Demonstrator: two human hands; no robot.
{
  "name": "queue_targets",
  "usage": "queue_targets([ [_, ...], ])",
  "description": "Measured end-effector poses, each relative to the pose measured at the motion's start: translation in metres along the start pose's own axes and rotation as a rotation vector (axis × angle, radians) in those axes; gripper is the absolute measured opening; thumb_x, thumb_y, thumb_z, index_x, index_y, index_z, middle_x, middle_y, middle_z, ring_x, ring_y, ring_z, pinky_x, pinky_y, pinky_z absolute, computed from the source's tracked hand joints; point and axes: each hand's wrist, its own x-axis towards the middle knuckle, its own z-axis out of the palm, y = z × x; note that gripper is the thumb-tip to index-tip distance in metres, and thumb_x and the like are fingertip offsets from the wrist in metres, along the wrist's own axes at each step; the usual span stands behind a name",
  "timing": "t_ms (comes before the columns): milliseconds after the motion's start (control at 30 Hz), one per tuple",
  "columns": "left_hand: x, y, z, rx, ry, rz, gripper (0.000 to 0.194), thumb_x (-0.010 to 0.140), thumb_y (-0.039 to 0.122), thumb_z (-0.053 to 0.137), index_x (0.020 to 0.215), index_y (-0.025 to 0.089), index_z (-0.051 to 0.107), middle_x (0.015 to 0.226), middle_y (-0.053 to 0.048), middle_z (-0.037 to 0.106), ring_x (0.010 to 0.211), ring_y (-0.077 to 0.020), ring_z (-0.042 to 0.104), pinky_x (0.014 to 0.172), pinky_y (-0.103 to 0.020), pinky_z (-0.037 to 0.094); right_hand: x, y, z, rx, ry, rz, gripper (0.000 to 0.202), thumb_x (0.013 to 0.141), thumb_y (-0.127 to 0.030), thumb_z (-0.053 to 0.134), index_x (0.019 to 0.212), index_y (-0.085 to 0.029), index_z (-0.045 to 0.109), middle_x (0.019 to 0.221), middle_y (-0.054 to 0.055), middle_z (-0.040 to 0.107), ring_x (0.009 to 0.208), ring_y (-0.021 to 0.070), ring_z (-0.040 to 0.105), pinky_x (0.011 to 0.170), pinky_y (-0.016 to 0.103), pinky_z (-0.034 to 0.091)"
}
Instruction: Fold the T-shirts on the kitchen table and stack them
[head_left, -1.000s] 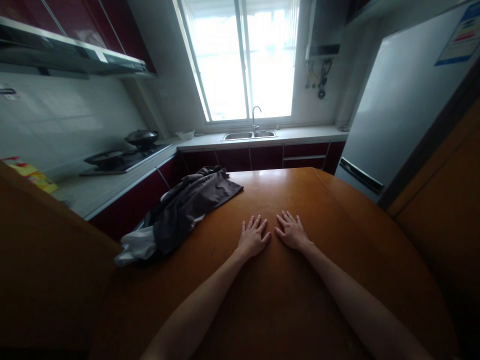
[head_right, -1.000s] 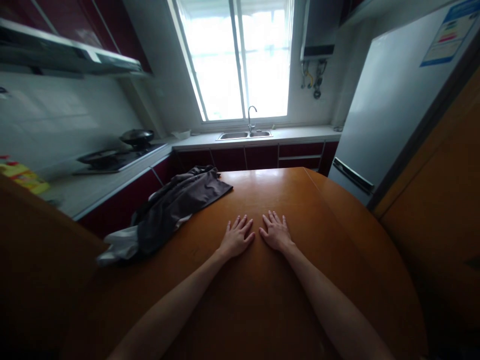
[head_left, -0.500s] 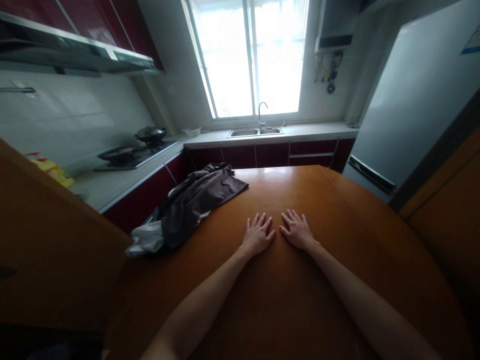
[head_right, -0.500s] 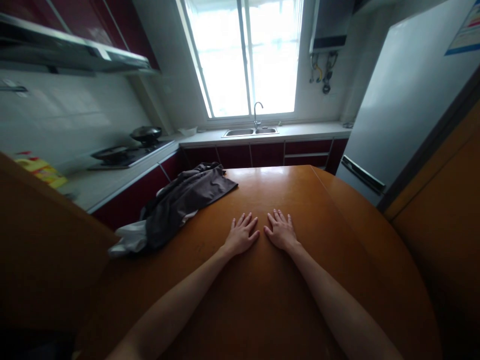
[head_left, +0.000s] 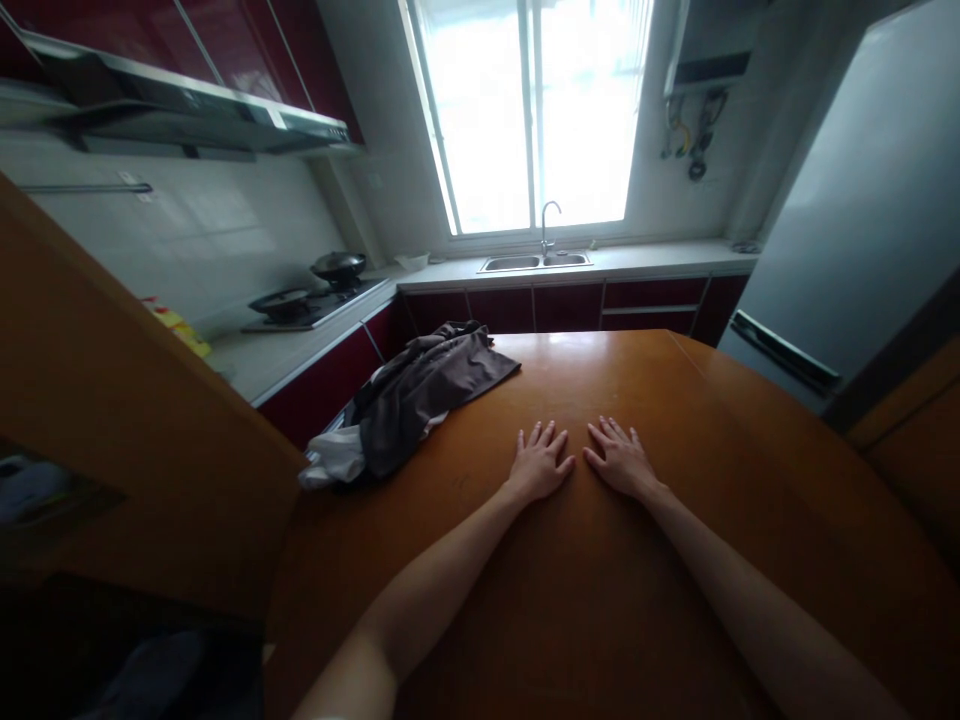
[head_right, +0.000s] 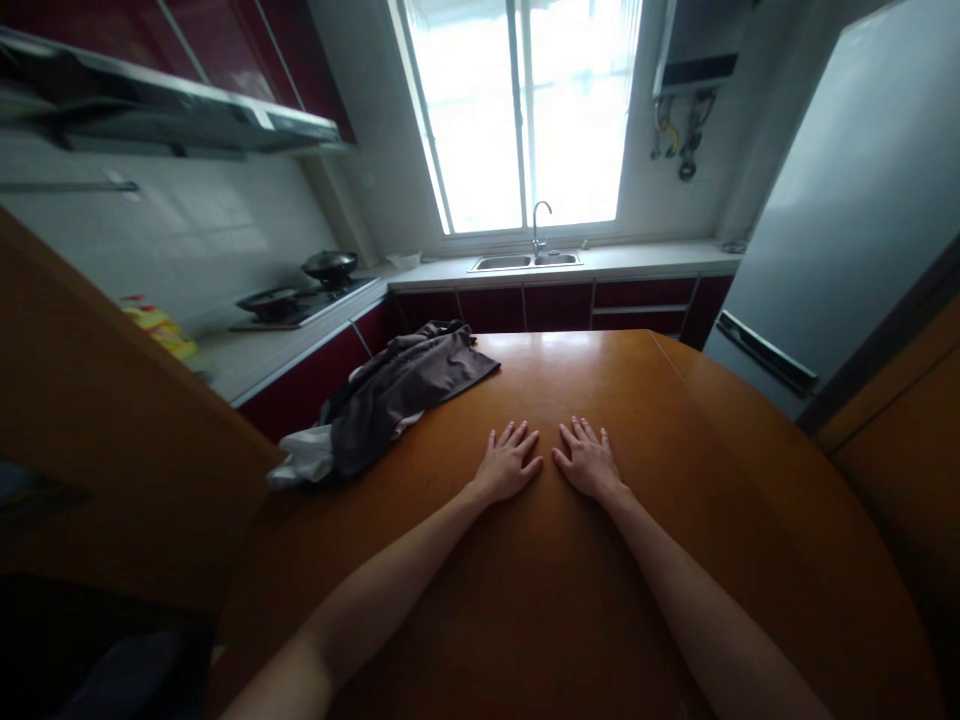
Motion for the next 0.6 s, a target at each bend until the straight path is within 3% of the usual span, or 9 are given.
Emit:
queue_targets([
  [200,0.004,-0.002,0.003,-0.095,0.044,0.000,0.055,0.096,0.054,0.052,0.145,0.030,0.054,0.161,-0.007,0.039,0.152,-0.0328,0.027,0.121,-0.065,0.017,-0.001,0.000,-0.002,0.007,-0.001,-0.003,0.067,0.099,-0.054,0.038,0.156,-0.019,0.039,0.167,0.012,0.026,0.155,0.0264,0.017,0.123,0.054,0.008],
  [300,0.017,-0.017,-0.007,-0.198,0.139,-0.054,0.038,0.095,0.037,0.056,0.129,0.025,0.067,0.145,-0.006,0.059,0.140,-0.0247,0.049,0.121,-0.049,0.033,-0.002,0.000,-0.003,0.008,-0.005,-0.001,0.066,0.100,-0.054,0.038,0.156,-0.019,0.040,0.167,0.012,0.026,0.155,0.0262,0.016,0.124,0.053,0.008],
  [400,0.030,-0.052,-0.027,-0.201,0.246,-0.138,0.036,0.095,0.028,0.054,0.126,0.016,0.069,0.136,-0.009,0.067,0.128,-0.0189,0.059,0.115,-0.031,0.042,-0.002,0.002,-0.002,0.012,0.000,-0.003,0.066,0.100,-0.054,0.038,0.155,-0.019,0.040,0.167,0.011,0.026,0.155,0.0260,0.017,0.124,0.053,0.008],
  [500,0.032,-0.099,-0.048,-0.142,0.355,-0.257,0.038,0.095,0.024,0.051,0.126,0.008,0.068,0.137,-0.016,0.064,0.131,-0.0232,0.057,0.117,-0.033,0.040,-0.001,0.004,-0.001,0.014,0.004,-0.009,0.066,0.100,-0.054,0.039,0.155,-0.019,0.041,0.166,0.012,0.027,0.155,0.0264,0.018,0.124,0.053,0.009],
  [600,0.027,-0.137,-0.055,-0.077,0.437,-0.363,0.039,0.093,0.016,0.047,0.124,0.007,0.069,0.137,-0.018,0.063,0.132,-0.0263,0.056,0.118,-0.037,0.038,0.000,0.005,0.001,0.011,0.004,-0.015,0.065,0.100,-0.054,0.039,0.154,-0.019,0.042,0.166,0.012,0.027,0.155,0.0271,0.018,0.123,0.055,0.010],
])
